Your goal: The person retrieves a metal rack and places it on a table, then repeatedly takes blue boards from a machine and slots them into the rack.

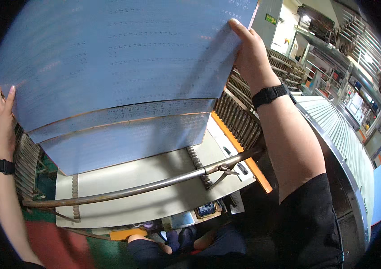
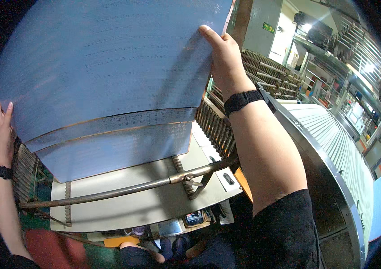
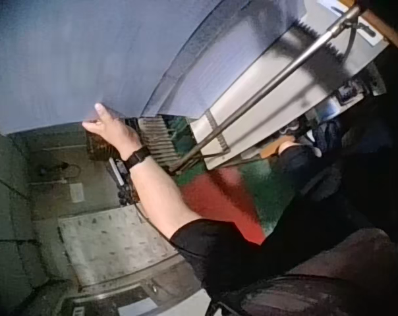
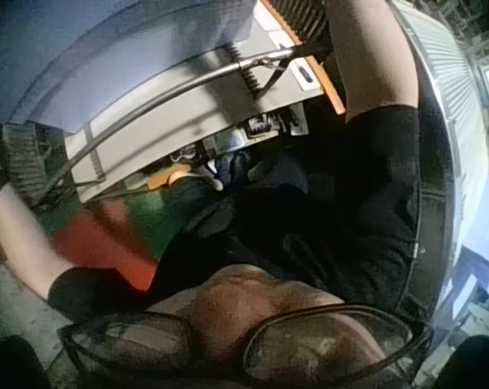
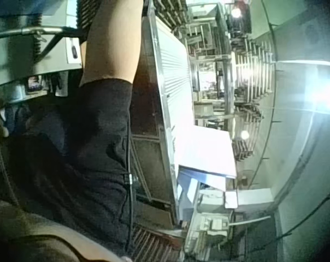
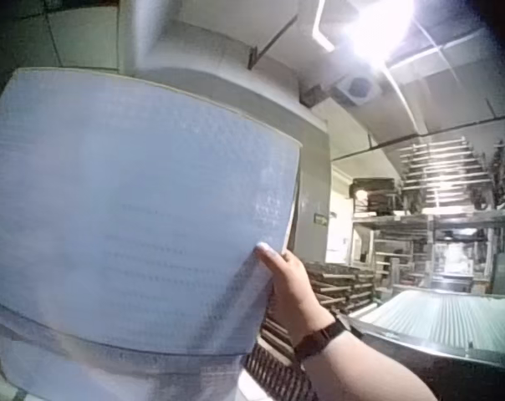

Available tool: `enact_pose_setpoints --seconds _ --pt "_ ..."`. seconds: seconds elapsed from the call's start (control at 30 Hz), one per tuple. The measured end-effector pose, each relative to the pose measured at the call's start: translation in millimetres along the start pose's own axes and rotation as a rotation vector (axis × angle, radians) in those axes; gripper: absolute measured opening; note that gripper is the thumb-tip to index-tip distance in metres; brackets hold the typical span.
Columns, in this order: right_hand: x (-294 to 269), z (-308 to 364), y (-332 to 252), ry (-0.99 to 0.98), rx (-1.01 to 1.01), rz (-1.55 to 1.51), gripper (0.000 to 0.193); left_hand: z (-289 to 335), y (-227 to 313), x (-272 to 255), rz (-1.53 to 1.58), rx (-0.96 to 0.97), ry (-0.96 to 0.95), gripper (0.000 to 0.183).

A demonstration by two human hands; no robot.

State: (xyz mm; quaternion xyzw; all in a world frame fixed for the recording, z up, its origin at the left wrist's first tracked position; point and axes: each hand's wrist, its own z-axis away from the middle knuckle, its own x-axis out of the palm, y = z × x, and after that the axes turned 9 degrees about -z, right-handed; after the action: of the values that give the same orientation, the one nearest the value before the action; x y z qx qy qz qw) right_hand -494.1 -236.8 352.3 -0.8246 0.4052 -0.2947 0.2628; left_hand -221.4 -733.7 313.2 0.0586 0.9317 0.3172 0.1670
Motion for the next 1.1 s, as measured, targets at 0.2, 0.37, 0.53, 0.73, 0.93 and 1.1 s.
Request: enact_pose_setpoints --seconds 0.2,0.37,0.53,0.73,0.93,1.1 --pt "7 0 10 -0.049 0.078 -0.081 0.046 -8 -21 -38 -0.088 0.109 0.061 0.072" --pt "-14 7 -7 -0.081 0.252 -0.020 0.045 18 32 -16 0.115 0.175 -0.045 0.055" --pt "-29 -2 2 0.027 0.183 -0.049 0.046 20 35 -14 0.164 0.188 -0.054 0.044" --pt "-19 1 7 0.010 0.179 0.120 0.042 16 29 -19 0.199 0.045 -0.084 0.047" --pt "-36 -1 5 -0.041 0.208 0.077 0.037 10 22 -19 0.159 -0.044 -0.081 0.055" --pt "-34 -3 13 0.008 0.172 0.084 0.035 7 12 -23 0.118 -0.075 -0.107 0.057"
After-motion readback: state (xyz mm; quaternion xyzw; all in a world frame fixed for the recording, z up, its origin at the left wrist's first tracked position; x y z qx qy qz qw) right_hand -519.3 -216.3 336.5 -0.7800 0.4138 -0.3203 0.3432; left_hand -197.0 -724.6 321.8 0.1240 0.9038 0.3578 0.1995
